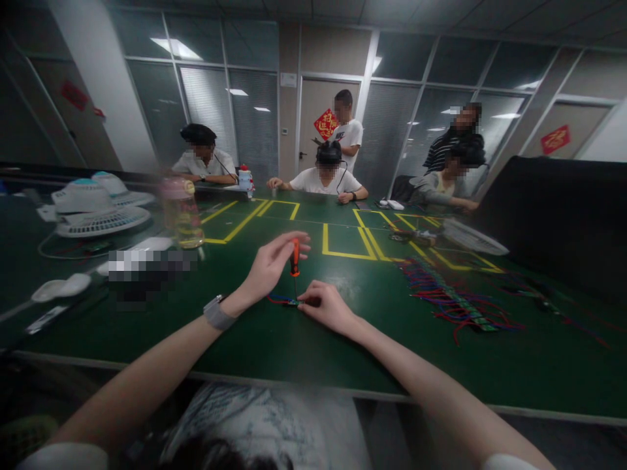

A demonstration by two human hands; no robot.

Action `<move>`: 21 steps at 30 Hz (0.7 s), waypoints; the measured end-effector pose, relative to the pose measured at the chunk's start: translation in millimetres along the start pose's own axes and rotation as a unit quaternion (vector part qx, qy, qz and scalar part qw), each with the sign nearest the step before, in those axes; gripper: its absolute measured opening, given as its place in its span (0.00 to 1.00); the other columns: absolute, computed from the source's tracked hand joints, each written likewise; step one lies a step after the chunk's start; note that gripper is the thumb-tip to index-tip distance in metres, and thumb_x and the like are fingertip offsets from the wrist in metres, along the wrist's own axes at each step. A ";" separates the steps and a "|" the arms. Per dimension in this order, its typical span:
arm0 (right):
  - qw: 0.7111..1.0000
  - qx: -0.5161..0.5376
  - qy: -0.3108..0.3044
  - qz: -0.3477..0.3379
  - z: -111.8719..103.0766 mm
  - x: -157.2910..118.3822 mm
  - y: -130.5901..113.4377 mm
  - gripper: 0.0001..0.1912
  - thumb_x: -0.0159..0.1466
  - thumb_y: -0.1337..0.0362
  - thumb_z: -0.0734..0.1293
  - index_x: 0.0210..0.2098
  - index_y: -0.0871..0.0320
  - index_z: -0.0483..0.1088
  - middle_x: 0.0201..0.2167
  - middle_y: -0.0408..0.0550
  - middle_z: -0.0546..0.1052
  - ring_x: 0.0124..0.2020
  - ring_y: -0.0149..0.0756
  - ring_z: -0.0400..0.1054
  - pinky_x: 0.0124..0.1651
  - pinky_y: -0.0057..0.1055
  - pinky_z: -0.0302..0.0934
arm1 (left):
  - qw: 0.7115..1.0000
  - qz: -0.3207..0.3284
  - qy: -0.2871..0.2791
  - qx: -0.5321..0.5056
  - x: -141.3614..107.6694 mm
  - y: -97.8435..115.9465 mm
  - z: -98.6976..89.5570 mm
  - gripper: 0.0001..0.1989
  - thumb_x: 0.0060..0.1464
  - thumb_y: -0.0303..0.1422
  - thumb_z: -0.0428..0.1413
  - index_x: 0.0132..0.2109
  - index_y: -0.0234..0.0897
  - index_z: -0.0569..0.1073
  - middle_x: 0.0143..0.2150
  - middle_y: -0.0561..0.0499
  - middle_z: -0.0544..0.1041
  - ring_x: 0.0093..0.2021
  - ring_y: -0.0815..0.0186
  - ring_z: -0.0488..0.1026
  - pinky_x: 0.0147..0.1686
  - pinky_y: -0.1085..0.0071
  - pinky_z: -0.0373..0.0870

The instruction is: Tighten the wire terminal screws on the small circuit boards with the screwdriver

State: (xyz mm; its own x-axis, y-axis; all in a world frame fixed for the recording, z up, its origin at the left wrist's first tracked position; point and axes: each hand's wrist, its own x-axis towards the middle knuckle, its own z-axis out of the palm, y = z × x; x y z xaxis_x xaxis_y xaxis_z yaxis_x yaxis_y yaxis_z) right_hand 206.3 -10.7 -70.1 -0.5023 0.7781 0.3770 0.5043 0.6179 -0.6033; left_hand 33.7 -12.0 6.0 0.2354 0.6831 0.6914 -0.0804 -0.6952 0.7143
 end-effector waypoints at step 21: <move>1.000 -0.004 0.013 0.019 2.2 -0.9 2.2 0.09 0.54 0.64 0.73 0.34 0.60 0.79 0.27 0.46 0.72 0.28 0.31 0.66 0.31 0.28 0.61 | 0.995 0.020 0.050 0.089 -0.5 -6.0 -4.3 0.08 0.54 0.36 0.59 0.40 0.39 0.76 0.39 0.50 0.69 0.38 0.69 0.71 0.35 0.74 0.71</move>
State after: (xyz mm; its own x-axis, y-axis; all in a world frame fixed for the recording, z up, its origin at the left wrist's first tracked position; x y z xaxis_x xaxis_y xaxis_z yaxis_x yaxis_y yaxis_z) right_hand 206.3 -10.3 -73.3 -0.4649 0.8033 0.3722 0.5274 0.5890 -0.6123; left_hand 29.9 -7.2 1.8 0.1366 0.6668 0.7327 0.0875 -0.7448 0.6615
